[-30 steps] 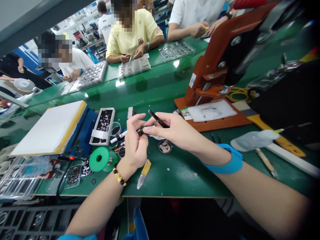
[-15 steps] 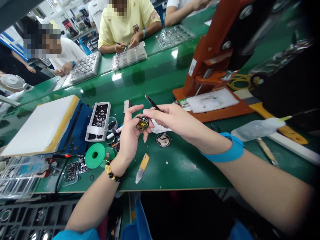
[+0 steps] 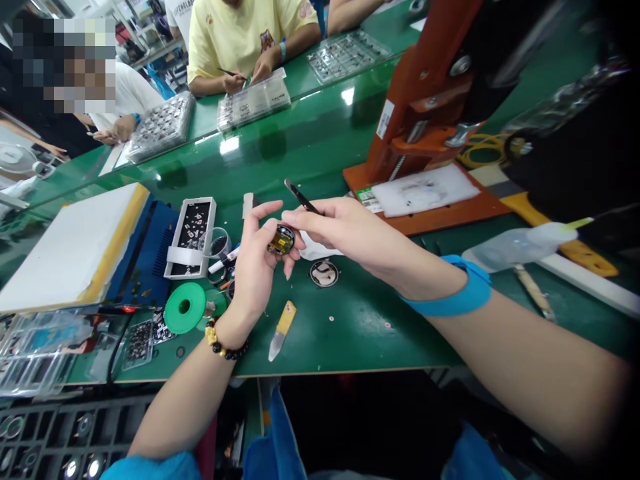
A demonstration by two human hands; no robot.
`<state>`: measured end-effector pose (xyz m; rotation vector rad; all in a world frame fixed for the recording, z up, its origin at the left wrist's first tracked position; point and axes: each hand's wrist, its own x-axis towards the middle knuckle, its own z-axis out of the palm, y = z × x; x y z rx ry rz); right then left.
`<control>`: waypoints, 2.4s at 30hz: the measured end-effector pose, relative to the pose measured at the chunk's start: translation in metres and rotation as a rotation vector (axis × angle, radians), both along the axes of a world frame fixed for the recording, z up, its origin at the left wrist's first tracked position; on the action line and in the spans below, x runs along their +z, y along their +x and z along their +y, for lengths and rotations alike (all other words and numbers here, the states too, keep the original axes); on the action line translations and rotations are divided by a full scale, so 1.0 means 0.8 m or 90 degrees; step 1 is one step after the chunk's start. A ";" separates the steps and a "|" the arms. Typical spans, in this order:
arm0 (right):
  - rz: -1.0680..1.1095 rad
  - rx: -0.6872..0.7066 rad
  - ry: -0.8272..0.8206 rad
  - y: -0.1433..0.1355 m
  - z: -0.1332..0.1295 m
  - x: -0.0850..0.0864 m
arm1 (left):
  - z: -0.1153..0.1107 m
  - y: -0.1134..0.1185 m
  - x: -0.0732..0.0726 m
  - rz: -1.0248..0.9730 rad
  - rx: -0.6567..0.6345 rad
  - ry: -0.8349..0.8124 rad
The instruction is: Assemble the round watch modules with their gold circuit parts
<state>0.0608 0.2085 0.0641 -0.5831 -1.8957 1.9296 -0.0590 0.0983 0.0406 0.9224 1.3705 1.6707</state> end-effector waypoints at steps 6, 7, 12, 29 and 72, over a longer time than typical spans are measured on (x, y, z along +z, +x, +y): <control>0.024 0.014 -0.032 -0.001 0.000 0.002 | 0.000 0.002 0.004 -0.010 -0.009 0.014; 0.025 0.013 -0.031 -0.001 0.000 0.002 | 0.000 0.002 0.004 -0.006 -0.010 0.015; 0.007 0.005 -0.013 -0.001 0.000 0.001 | 0.001 0.002 0.003 0.009 0.003 0.003; 0.039 0.019 -0.026 0.000 -0.002 -0.002 | -0.002 0.006 0.001 0.066 0.029 0.007; 0.183 -0.012 0.166 -0.006 -0.001 -0.026 | 0.001 0.006 -0.007 -0.003 0.056 0.027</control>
